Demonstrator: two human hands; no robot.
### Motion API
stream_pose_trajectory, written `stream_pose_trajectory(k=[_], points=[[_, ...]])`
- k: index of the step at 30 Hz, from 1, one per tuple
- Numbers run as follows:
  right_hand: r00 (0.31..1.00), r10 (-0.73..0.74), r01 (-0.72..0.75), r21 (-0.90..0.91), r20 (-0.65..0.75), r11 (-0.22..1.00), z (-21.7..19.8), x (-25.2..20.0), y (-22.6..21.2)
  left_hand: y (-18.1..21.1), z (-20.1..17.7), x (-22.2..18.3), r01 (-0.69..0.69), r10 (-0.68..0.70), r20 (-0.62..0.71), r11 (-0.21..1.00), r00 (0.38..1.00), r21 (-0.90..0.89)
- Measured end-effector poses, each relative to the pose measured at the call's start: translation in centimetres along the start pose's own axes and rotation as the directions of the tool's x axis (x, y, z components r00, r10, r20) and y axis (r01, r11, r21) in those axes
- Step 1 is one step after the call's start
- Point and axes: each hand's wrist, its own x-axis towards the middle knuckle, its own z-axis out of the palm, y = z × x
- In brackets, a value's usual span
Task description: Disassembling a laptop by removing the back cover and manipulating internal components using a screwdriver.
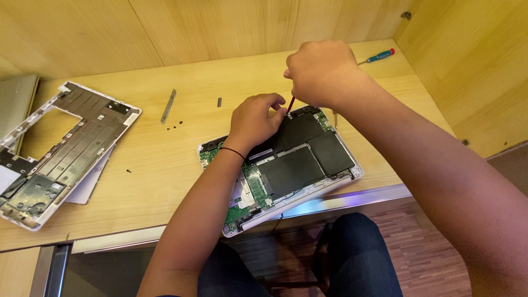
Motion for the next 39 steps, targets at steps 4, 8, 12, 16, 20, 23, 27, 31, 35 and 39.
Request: stream_pose_trajectory(k=[4, 8, 12, 16, 20, 23, 27, 31, 35, 39], points=[[0.992, -0.130, 0.130, -0.073, -0.002, 0.989, 0.8, 1.6, 0.5, 0.5, -1.2, -0.4, 0.084, -0.058, 0.183, 0.987, 0.981, -0.137], [0.936, -0.349, 0.325, -0.266, -0.050, 0.908, 1.0, 2.0, 1.0, 1.9, -1.8, -1.6, -0.057, -0.007, 0.239, 0.963, 0.971, 0.262], [0.839, -0.518, 0.442, -0.348, -0.164, 0.827, 2.3, 1.8, 1.8, 2.4, -0.5, -2.7, -0.128, 0.028, 0.215, 0.875, 0.976, 0.467], [0.728, -0.626, 0.517, -0.376, -0.280, 0.769, 2.4, 1.2, 0.8, 2.3, 0.1, -2.6, -0.116, 0.030, 0.187, 0.876, 0.982, 0.469], [0.759, -0.597, 0.469, -0.417, -0.261, 0.779, 2.1, 0.9, -0.3, 2.3, 0.0, -2.6, -0.103, 0.035, 0.173, 0.911, 0.984, 0.398], [0.830, -0.480, 0.355, -0.396, -0.284, 0.847, 2.1, 0.3, 0.9, 2.3, 0.3, -2.6, -0.114, 0.053, 0.166, 0.915, 0.985, 0.387], [0.901, -0.159, 0.259, 0.207, -0.403, 0.944, 6.2, -0.6, 6.4, 2.1, 0.5, -2.7, -0.131, 0.073, 0.165, 0.918, 0.984, 0.374], [0.855, 0.268, 0.291, 0.839, -0.444, 0.460, 15.2, -2.9, 10.1, 2.0, 0.5, -2.9, -0.154, 0.097, 0.165, 0.912, 0.982, 0.381], [0.705, 0.646, 0.241, 0.956, -0.293, 0.170, 22.0, -4.4, 10.6, 3.2, -1.1, -3.2, -0.207, 0.168, 0.146, 0.923, 0.975, 0.324], [0.641, 0.711, 0.247, 0.955, -0.289, 0.166, 22.6, -4.7, 9.8, 3.2, -1.1, -3.1, -0.178, 0.133, 0.163, 0.936, 0.978, 0.304]])
